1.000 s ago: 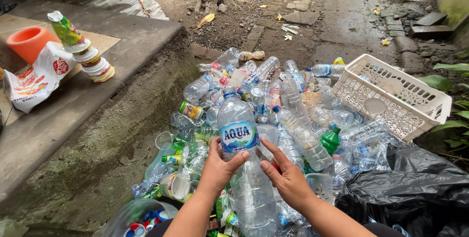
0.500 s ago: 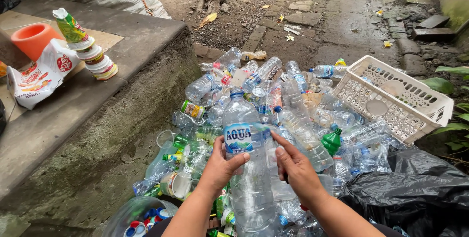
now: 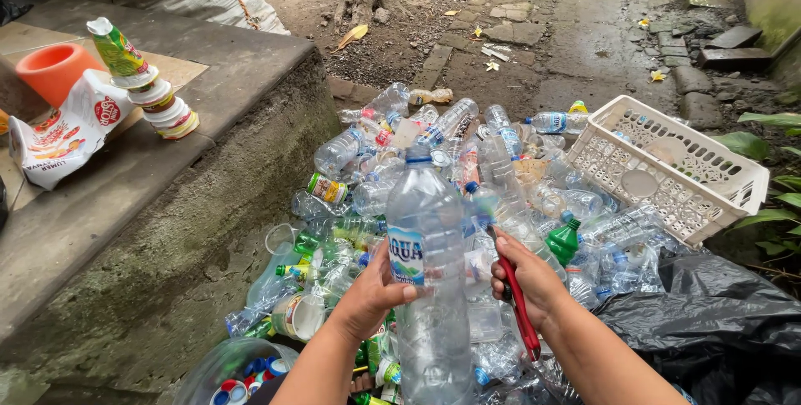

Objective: Sorting plastic bottles by removing caps and cutting off labels for recycling

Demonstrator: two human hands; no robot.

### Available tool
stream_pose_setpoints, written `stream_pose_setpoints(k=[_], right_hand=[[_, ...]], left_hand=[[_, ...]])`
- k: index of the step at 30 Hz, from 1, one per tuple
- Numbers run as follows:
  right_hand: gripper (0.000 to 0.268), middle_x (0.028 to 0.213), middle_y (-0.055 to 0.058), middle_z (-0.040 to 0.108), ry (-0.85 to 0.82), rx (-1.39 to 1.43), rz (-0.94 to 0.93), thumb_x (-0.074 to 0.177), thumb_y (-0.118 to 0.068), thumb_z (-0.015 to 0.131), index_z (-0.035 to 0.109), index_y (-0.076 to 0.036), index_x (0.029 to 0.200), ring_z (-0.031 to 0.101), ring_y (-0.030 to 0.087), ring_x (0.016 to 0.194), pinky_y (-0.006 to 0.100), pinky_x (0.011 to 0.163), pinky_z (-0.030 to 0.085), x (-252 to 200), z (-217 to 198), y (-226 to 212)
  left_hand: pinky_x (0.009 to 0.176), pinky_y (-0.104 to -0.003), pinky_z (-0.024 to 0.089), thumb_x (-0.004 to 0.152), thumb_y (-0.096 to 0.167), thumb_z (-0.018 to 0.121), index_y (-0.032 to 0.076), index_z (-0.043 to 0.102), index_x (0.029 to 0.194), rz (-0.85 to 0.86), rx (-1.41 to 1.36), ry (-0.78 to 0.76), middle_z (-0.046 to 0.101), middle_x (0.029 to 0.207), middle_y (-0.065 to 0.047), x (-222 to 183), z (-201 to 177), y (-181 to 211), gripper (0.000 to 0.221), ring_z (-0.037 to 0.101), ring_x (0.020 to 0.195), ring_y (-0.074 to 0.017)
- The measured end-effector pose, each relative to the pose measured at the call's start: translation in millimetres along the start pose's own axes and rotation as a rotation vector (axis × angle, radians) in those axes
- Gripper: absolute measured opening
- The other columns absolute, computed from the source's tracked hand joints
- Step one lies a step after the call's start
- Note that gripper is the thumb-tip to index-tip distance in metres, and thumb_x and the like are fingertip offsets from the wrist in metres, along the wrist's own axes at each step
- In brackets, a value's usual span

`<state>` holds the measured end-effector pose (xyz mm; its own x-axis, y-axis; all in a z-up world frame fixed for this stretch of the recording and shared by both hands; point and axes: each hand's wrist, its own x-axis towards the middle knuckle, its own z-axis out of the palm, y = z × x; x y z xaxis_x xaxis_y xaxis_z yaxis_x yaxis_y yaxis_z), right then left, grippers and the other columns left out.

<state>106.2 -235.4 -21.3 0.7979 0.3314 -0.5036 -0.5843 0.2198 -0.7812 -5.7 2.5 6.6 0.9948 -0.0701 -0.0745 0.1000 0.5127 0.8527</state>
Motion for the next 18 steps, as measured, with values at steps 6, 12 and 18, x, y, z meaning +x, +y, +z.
stream_pose_setpoints(k=[6, 12, 18], right_hand=[[0.047, 0.066, 0.004, 0.048, 0.1, -0.044, -0.11, 0.104, -0.032, 0.048, 0.052, -0.022, 0.149, 0.045, 0.016, 0.054, 0.03, 0.05, 0.035, 8, -6, 2], [0.049, 0.063, 0.005, 0.046, -0.149, -0.026, -0.295, 0.101, -0.038, 0.05, 0.055, -0.01, 0.141, 0.046, 0.017, 0.054, 0.03, 0.053, 0.035, -38, 16, -22], [0.063, 0.064, 0.001, 0.05, -0.174, -0.16, -0.251, 0.084, -0.022, 0.075, 0.056, -0.001, 0.14, 0.045, 0.009, 0.049, 0.023, 0.048, 0.034, -30, 12, -12]], left_hand=[[0.105, -0.042, 0.05, 0.063, -0.001, 0.075, 0.005, 0.031, 0.156, -0.012, 0.159, 0.041, 0.064, 0.137, -0.021, 5, -7, -17, 0.103, 0.065, 0.119, -0.032], [0.095, -0.041, 0.06, 0.064, 0.002, 0.081, 0.012, 0.027, 0.145, -0.001, 0.441, 0.171, 0.07, 0.123, -0.021, 11, -3, -21, 0.098, 0.074, 0.108, -0.0308], [0.096, -0.042, 0.057, 0.068, 0.0, 0.076, 0.009, 0.029, 0.145, 0.043, 0.218, 0.116, 0.053, 0.139, -0.018, 17, -2, -36, 0.091, 0.066, 0.118, -0.0323]])
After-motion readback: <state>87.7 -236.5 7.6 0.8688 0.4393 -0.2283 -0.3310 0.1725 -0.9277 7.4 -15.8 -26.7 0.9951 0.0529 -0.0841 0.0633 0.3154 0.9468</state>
